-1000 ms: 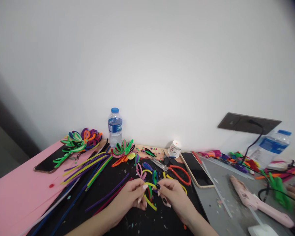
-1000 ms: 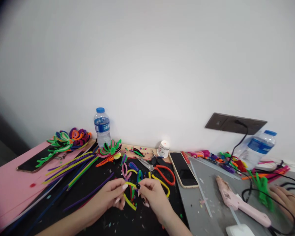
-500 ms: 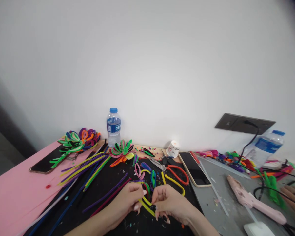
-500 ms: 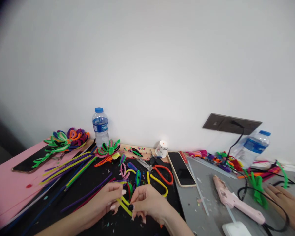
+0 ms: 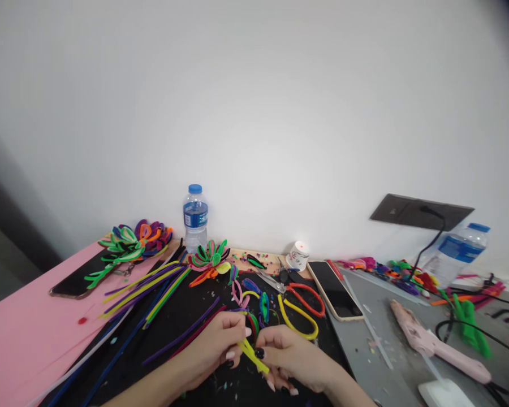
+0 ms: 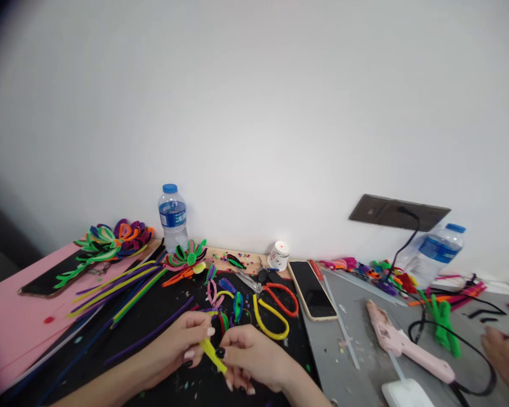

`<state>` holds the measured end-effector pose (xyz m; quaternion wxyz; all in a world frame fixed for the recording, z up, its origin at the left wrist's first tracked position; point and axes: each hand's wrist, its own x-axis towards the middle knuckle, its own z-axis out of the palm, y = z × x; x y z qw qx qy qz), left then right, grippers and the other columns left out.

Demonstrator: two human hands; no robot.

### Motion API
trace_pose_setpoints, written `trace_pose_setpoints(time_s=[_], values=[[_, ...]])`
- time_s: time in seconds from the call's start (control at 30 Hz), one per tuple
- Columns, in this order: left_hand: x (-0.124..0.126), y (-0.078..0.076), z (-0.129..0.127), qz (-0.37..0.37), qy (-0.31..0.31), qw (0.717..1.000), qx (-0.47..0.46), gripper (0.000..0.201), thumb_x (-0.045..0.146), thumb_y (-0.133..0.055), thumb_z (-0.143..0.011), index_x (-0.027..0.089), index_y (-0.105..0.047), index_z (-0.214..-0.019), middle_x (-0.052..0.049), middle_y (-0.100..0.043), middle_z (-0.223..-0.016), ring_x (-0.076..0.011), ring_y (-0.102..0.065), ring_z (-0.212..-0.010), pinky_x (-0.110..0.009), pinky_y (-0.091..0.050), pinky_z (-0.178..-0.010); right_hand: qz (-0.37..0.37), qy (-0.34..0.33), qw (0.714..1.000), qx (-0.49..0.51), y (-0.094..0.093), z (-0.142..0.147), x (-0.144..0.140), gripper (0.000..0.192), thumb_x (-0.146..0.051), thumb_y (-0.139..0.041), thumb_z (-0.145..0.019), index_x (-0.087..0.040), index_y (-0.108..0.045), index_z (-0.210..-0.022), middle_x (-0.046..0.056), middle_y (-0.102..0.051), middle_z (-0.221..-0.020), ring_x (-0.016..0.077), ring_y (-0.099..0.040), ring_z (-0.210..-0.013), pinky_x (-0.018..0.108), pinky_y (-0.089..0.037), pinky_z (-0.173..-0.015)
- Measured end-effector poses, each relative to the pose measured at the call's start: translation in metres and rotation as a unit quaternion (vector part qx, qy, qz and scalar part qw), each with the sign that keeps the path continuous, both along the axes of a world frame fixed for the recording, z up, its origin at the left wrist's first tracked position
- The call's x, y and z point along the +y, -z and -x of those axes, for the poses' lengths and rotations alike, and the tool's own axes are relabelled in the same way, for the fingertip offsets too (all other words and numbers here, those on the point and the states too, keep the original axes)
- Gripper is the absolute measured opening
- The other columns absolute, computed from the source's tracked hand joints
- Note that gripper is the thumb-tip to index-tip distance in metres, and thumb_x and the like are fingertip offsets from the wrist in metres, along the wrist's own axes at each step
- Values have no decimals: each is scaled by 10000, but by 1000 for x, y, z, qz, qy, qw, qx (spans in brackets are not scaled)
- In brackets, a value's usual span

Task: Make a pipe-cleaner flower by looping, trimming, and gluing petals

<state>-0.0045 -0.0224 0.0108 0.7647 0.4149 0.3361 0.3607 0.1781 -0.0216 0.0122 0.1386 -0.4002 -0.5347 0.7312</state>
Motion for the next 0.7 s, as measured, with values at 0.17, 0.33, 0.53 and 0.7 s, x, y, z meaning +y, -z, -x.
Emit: trace_pose_setpoints(time_s=[0.17, 0.33, 0.53, 0.7], values=[[0, 0, 1, -1, 15, 1000, 0, 333, 269, -581, -720, 183, -330, -518, 103, -263, -410, -36, -212, -368, -171, -257, -398, 31, -3, 999, 16, -6, 0, -1, 205, -361, -524, -754, -171, -456, -717, -69, -504, -449, 20, -320, -279, 131, -210, -288], [-1, 0, 1, 7, 25, 1000, -1, 322, 260, -588, -708, 180, -336, -523, 100, -266, -436, -31, -220, -368, -165, -258, -390, 97, -8, 995, 29, -7, -1, -2, 280, -424, -544, -740, -176, -435, -671, -72, -463, -433, 10, -285, -286, 139, -164, -307], [-1, -4, 0, 8, 29, 1000, 1, 325, 252, -590, -696, 184, -327, -517, 103, -267, -426, -30, -215, -368, -165, -266, -390, 151, 16, 986, 72, -6, 1, -4, 196, -274, -589, -676, -177, -422, -649, -81, -374, -479, 13, -289, -354, 143, -114, -331], [-2, -2, 0, -5, 29, 999, 21, 325, 259, -604, -678, 184, -337, -509, 104, -281, -401, -35, -234, -361, -173, -288, -399, 170, -17, 983, 70, -10, 2, -4, 127, -170, -534, -641, -173, -413, -604, -93, -332, -436, 2, -215, -337, 140, -99, -329]])
